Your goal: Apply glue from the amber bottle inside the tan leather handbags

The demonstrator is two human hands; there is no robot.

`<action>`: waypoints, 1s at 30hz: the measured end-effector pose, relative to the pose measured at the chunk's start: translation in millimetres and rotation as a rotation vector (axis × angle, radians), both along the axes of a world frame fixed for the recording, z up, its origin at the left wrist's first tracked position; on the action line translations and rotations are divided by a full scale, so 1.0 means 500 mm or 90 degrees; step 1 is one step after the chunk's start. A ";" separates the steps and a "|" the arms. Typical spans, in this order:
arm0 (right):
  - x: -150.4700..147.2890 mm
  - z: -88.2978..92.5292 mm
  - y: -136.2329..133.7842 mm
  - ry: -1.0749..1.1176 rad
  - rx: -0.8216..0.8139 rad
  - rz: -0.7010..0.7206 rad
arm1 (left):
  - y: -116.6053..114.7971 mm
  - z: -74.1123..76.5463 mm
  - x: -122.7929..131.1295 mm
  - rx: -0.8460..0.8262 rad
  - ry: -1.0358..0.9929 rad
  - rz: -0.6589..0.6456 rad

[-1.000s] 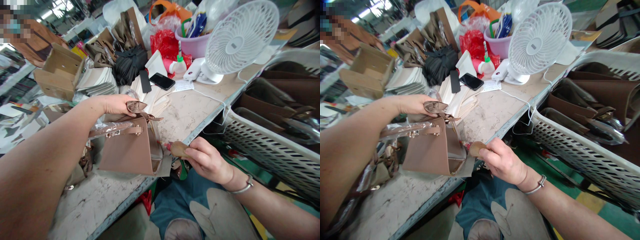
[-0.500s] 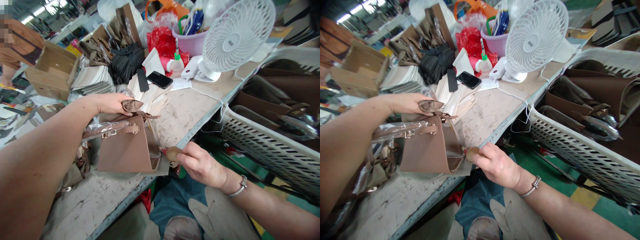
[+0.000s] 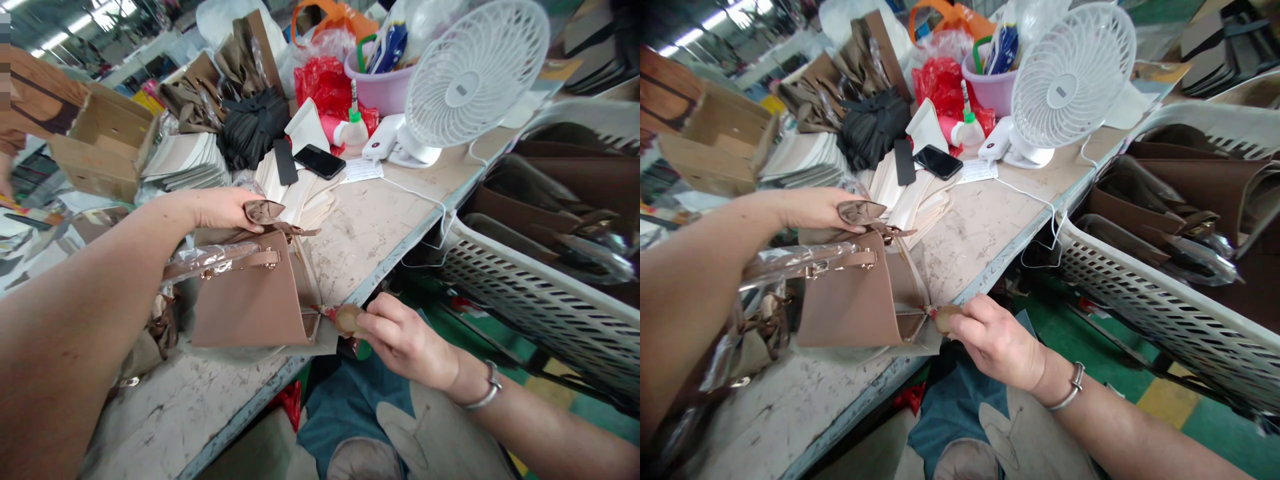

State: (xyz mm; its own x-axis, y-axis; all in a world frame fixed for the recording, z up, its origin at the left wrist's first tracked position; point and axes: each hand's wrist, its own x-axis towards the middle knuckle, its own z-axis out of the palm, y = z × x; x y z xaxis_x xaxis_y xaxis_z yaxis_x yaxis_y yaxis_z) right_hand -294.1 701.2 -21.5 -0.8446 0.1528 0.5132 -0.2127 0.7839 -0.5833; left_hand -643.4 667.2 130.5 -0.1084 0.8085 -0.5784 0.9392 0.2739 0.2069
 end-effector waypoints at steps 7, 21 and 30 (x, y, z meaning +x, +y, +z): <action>0.013 0.021 0.030 0.050 -0.058 -0.021 | -0.007 0.013 0.007 0.004 -0.005 -0.018; -0.051 -0.015 0.097 0.060 -0.063 -0.026 | -0.006 0.011 0.023 0.013 0.062 -0.046; -0.053 -0.034 0.117 0.098 -0.113 -0.003 | -0.010 0.002 0.015 0.012 0.074 -0.044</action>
